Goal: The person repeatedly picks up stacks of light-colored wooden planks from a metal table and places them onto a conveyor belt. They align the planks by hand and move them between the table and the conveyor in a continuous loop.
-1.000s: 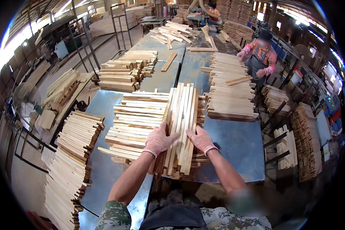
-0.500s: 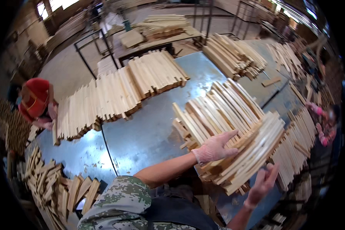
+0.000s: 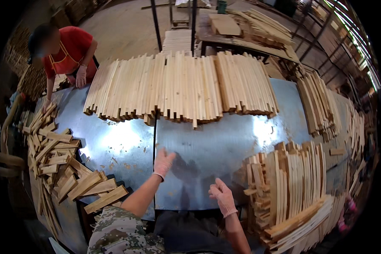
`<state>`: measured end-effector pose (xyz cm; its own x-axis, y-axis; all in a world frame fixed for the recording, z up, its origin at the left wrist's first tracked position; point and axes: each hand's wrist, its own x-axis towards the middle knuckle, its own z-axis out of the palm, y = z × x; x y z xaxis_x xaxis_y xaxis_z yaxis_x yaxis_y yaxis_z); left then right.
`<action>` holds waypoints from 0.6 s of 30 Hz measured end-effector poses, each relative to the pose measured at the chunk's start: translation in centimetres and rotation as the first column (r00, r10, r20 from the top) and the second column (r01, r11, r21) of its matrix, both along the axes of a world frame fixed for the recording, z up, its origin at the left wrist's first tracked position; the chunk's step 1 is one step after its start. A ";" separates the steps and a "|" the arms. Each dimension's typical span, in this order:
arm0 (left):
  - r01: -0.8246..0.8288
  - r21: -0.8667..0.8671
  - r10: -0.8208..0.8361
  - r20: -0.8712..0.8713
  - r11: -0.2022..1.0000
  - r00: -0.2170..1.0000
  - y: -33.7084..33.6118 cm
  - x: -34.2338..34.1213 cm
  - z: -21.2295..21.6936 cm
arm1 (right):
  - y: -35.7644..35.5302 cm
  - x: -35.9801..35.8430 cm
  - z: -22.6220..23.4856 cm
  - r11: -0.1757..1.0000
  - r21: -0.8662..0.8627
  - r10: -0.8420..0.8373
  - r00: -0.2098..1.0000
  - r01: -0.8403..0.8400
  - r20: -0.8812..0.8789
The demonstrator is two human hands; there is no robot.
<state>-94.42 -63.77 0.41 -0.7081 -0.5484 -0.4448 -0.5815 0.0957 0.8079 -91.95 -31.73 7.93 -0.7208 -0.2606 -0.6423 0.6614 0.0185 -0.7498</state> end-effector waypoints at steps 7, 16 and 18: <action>-0.299 -0.192 0.297 -0.043 0.935 0.954 -17.5 -7.7 -7.0 | -8.3 -16.2 -8.2 0.821 0.512 0.385 0.906 -0.251 -0.173; -0.413 -0.329 0.418 -0.058 0.849 0.906 -21.8 -12.9 -8.4 | -15.0 -35.2 -12.1 0.666 0.745 0.397 0.833 0.027 -0.385; -0.361 -0.367 0.371 -0.043 0.858 0.927 -21.9 -13.1 -7.9 | -15.0 -37.2 -14.0 0.677 0.734 0.357 0.846 0.058 -0.397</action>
<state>-107.52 -85.69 -7.53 -0.4150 -0.8915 -0.1817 -0.6539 0.1534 0.7409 -129.12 -46.69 -6.06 -0.9655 -0.0208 -0.2597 0.1624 0.7314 -0.6623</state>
